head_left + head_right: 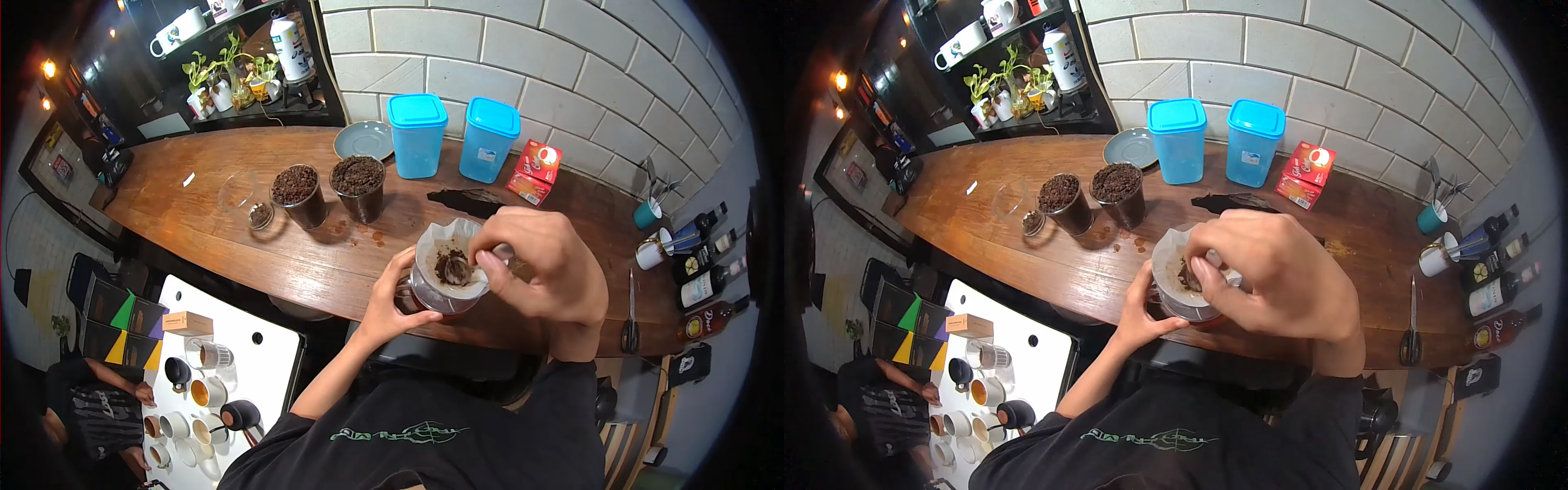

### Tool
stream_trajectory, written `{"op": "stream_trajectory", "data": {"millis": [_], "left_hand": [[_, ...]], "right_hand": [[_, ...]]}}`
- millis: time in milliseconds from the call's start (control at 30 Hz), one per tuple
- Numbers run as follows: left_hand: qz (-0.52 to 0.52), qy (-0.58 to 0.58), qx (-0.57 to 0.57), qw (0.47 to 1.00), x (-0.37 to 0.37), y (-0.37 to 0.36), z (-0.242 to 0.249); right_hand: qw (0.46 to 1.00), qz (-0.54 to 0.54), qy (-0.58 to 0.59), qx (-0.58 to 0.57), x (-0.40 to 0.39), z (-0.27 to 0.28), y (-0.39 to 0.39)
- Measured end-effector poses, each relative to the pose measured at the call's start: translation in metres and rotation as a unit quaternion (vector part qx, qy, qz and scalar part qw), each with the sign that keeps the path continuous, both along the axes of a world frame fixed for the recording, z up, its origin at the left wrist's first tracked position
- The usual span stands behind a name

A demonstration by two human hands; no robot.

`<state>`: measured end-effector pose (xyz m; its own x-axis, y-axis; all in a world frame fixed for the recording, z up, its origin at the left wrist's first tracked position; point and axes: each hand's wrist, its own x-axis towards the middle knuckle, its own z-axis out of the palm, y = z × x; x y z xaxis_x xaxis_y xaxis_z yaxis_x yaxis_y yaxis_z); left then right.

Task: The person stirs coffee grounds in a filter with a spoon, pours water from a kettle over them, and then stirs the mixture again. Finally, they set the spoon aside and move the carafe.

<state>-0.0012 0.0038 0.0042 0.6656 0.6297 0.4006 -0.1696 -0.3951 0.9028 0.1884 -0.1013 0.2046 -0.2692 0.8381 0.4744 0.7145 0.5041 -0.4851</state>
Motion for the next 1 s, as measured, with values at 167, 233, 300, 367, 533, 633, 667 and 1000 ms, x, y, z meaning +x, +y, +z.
{"op": "stream_trajectory", "data": {"millis": [167, 233, 300, 367, 533, 633, 667, 1000], "left_hand": [[-0.004, 0.003, -0.018, 1.0, 0.0, -0.002, -0.002], [-0.001, -0.004, -0.007, 1.0, 0.001, -0.002, -0.002], [0.002, -0.001, 0.004, 1.0, 0.001, -0.001, -0.002], [0.004, 0.002, 0.014, 1.0, 0.0, 0.0, -0.001], [0.001, 0.005, -0.012, 1.0, 0.0, -0.003, 0.002], [-0.002, 0.009, -0.023, 1.0, 0.0, -0.003, 0.001], [-0.002, 0.009, -0.022, 1.0, 0.0, -0.003, 0.0], [0.0, 0.011, -0.017, 1.0, -0.001, -0.002, 0.001]], "right_hand": [[0.999, 0.023, -0.023, -0.021, 0.001, -0.006, 0.003], [0.999, 0.015, -0.028, -0.034, 0.002, -0.006, 0.004], [0.999, -0.007, -0.041, 0.027, 0.004, -0.004, 0.003], [0.999, -0.015, -0.039, 0.027, 0.006, 0.002, -0.002], [0.997, -0.049, -0.056, -0.012, 0.014, 0.002, -0.003], [0.998, 0.003, -0.057, -0.031, 0.011, -0.003, 0.003], [0.998, 0.018, -0.052, -0.033, 0.009, -0.004, 0.004], [1.0, -0.015, -0.015, 0.007, 0.009, -0.002, 0.007]]}}
